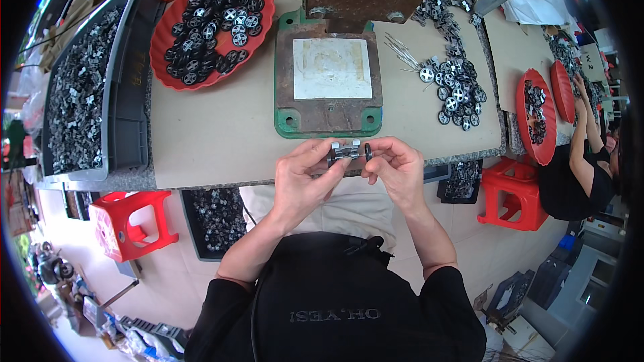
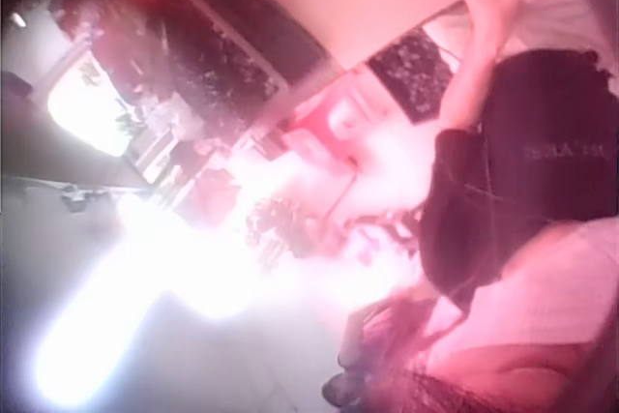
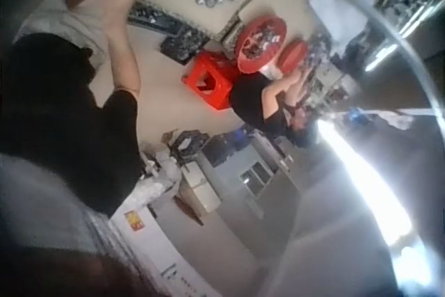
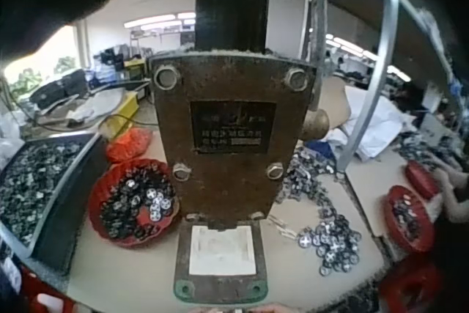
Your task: The person assembles small components by hand, placing a metal pin through a plastic ring, then joining them together using a manual press.
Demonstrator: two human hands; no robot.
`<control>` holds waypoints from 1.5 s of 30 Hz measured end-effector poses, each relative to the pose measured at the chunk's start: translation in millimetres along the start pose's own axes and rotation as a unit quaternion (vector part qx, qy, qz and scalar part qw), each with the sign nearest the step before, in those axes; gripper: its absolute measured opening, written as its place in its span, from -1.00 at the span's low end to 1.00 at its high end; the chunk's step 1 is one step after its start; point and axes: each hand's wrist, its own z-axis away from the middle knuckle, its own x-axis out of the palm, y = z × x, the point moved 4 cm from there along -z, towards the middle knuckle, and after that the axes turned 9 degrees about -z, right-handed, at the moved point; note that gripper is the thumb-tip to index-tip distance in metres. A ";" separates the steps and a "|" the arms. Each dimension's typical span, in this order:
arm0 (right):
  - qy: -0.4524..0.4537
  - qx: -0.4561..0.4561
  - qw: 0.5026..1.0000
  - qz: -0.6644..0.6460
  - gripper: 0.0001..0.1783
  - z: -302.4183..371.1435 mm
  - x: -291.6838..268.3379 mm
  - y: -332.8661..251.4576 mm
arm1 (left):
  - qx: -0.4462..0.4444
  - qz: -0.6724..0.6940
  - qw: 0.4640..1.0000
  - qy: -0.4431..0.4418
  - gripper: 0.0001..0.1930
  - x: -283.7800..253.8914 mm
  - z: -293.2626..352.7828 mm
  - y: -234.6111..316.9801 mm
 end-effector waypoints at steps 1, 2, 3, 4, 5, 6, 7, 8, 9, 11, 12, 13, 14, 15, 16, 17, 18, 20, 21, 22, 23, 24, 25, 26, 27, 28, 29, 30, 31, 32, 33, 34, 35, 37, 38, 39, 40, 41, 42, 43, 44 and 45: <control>0.006 -0.004 1.000 -0.003 -0.64 -1.4 2.2 0.1 | -0.029 0.066 0.997 -0.007 -0.72 -0.2 0.4 -6.0; 0.005 -0.007 1.000 -0.004 -0.64 -2.4 6.4 -1.7 | -0.058 0.131 0.990 -0.014 -0.71 0.0 0.6 -11.2; -0.002 -0.020 1.000 -0.009 -0.66 -2.9 11.7 -6.0 | -0.054 0.128 0.990 -0.015 -0.71 1.6 -0.4 -12.4; -0.007 -0.034 0.999 -0.012 -0.69 -2.9 14.9 -8.6 | -0.088 0.193 0.977 -0.002 -0.72 5.3 -1.2 -16.9; -0.007 -0.040 0.999 -0.013 -0.69 -3.3 15.4 -8.1 | -0.120 0.255 0.959 0.010 -0.72 7.3 -1.6 -21.2; -0.011 -0.051 0.998 0.020 -0.71 -3.9 15.6 -7.2 | -0.115 0.253 0.961 0.006 -0.72 6.9 -1.2 -23.8; -0.015 -0.062 0.997 0.052 -0.73 -4.2 15.6 -6.6 | -0.117 0.248 0.962 -0.006 -0.72 8.0 1.2 -28.1; -0.015 -0.069 0.996 0.051 -0.73 -4.0 15.3 -8.9 | -0.118 0.242 0.963 -0.019 -0.72 8.4 2.3 -28.8; -0.028 -0.058 0.996 0.067 -0.77 -3.6 15.5 -11.9 | -0.112 0.238 0.964 -0.022 -0.72 6.3 1.9 -25.9; -0.040 -0.053 0.995 0.081 -0.81 -4.6 14.3 -23.2 | -0.113 0.205 0.970 -0.073 -0.73 2.1 1.1 -21.5; -0.074 -0.044 0.983 0.165 -0.81 -6.2 17.2 -34.1 | -0.096 0.201 0.969 -0.104 -0.72 -0.8 -0.9 -19.5; -0.109 -0.033 0.963 0.246 -0.81 -8.0 20.7 -40.0 | -0.093 0.196 0.970 -0.105 -0.72 -3.9 -3.0 -10.9; -0.118 -0.055 0.949 0.287 -0.79 -9.8 22.1 -44.8 | -0.092 0.131 0.979 -0.127 -0.72 -3.9 -5.3 3.4; -0.115 -0.057 0.950 0.286 -0.79 -12.6 22.3 -48.9 | -0.089 0.064 0.983 -0.149 -0.72 -3.1 -8.6 10.7; -0.125 -0.076 0.938 0.314 -0.77 -15.0 26.7 -54.9 | -0.088 0.060 0.983 -0.148 -0.72 -5.0 -11.4 13.2; -0.134 -0.095 0.925 0.341 -0.73 -17.6 30.1 -60.6 | -0.072 0.059 0.988 -0.127 -0.74 -8.2 -15.6 16.4; -0.134 -0.098 0.926 0.339 -0.73 -20.9 31.5 -65.9 | -0.056 0.057 0.991 -0.106 -0.75 -11.0 -21.1 19.5; -0.069 -0.129 0.932 0.331 -0.65 -30.8 30.7 -75.4 | -0.028 0.057 0.997 -0.054 -0.75 -19.0 -41.7 21.7; -0.070 -0.131 0.933 0.328 -0.65 -35.6 30.4 -75.9 | 0.000 0.060 0.998 -0.003 -0.74 -25.0 -54.5 22.6; -0.052 -0.138 0.934 0.327 -0.62 -39.8 25.1 -77.2 | -0.001 0.060 0.998 -0.006 -0.74 -25.2 -69.6 18.0; -0.036 -0.147 0.934 0.325 -0.59 -42.5 21.9 -80.4 | 0.017 -0.034 0.999 0.030 -0.74 -30.1 -84.4 16.9; -0.030 -0.158 0.930 0.329 -0.61 -45.5 18.7 -80.8 | 0.035 -0.127 0.989 0.066 -0.73 -33.8 -96.2 16.4; -0.031 -0.159 0.931 0.328 -0.61 -48.4 15.0 -78.9 | 0.036 -0.128 0.989 0.068 -0.73 -33.9 -106.1 12.4; -0.029 -0.160 0.929 0.333 -0.61 -51.5 11.4 -78.4 | 0.056 -0.149 0.984 0.083 -0.75 -34.2 -115.0 11.1; -0.028 -0.161 0.927 0.338 -0.62 -54.5 8.5 -80.2 | 0.078 -0.170 0.978 0.098 -0.77 -34.6 -121.2 10.6; -0.028 -0.162 0.927 0.338 -0.62 -55.2 4.5 -80.4 | 0.077 -0.174 0.977 0.100 -0.78 -32.6 -123.8 6.8; -0.017 -0.170 0.924 0.342 -0.64 -56.0 0.3 -83.1 | 0.079 -0.175 0.976 0.101 -0.78 -31.6 -126.0 6.8; -0.006 -0.179 0.921 0.347 -0.66 -57.6 -3.6 -88.1 | 0.059 -0.165 0.979 0.105 -0.74 -31.5 -128.1 8.6; -0.006 -0.183 0.920 0.348 -0.66 -57.6 -8.1 -93.0 | 0.039 -0.155 0.981 0.107 -0.70 -30.1 -128.4 8.6; -0.001 -0.190 0.911 0.366 -0.68 -57.5 -12.1 -102.4 | 0.046 -0.154 0.981 0.109 -0.70 -28.0 -128.7 11.1; 0.004 -0.200 0.901 0.385 -0.70 -57.3 -15.0 -115.1 | 0.045 -0.148 0.981 0.114 -0.70 -26.1 -128.8 13.2; 0.007 -0.222 0.891 0.395 -0.75 -56.7 -16.5 -130.0 | 0.043 -0.142 0.982 0.118 -0.69 -25.0 -126.9 12.3; 0.010 -0.232 0.887 0.400 -0.75 -53.5 -15.8 -149.3 | 0.055 -0.138 0.982 0.118 -0.69 -22.6 -124.2 15.6; 0.078 -0.318 0.867 0.377 -0.80 -45.5 -11.6 -196.1 | 0.075 -0.164 0.974 0.135 -0.69 -20.9 -115.8 21.0; 0.079 -0.337 0.857 0.381 -0.80 -51.5 -5.1 -215.8 | 0.070 -0.173 0.971 0.147 -0.69 -23.4 -111.3 17.0; 0.088 -0.364 0.855 0.360 -0.80 -57.2 -0.5 -242.6 | 0.071 -0.176 0.970 0.155 -0.69 -23.0 -110.3 12.6; 0.095 -0.390 0.851 0.338 -0.80 -63.5 2.7 -269.5 | 0.074 -0.188 0.968 0.151 -0.70 -24.3 -110.7 2.1; 0.114 -0.428 0.831 0.336 -0.76 -70.3 8.5 -296.6 | 0.072 -0.201 0.966 0.145 -0.70 -25.4 -109.5 -5.1; 0.125 -0.460 0.799 0.367 -0.73 -77.2 16.6 -324.5 | 0.085 -0.193 0.967 0.144 -0.70 -25.9 -108.2 -1.3; 0.107 -0.503 0.782 0.351 -0.70 -85.1 25.6 -350.2 | 0.070 -0.185 0.970 0.141 -0.71 -27.3 -105.9 -0.2; 0.142 -0.510 0.759 0.378 -0.72 -92.0 33.0 -377.1 | 0.049 -0.178 0.973 0.138 -0.71 -27.9 -103.6 -0.9; 0.101 -0.532 0.787 0.297 -0.52 -107.4 48.5 -406.4 | 0.045 -0.176 0.974 0.138 -0.71 -27.7 -105.6 -0.5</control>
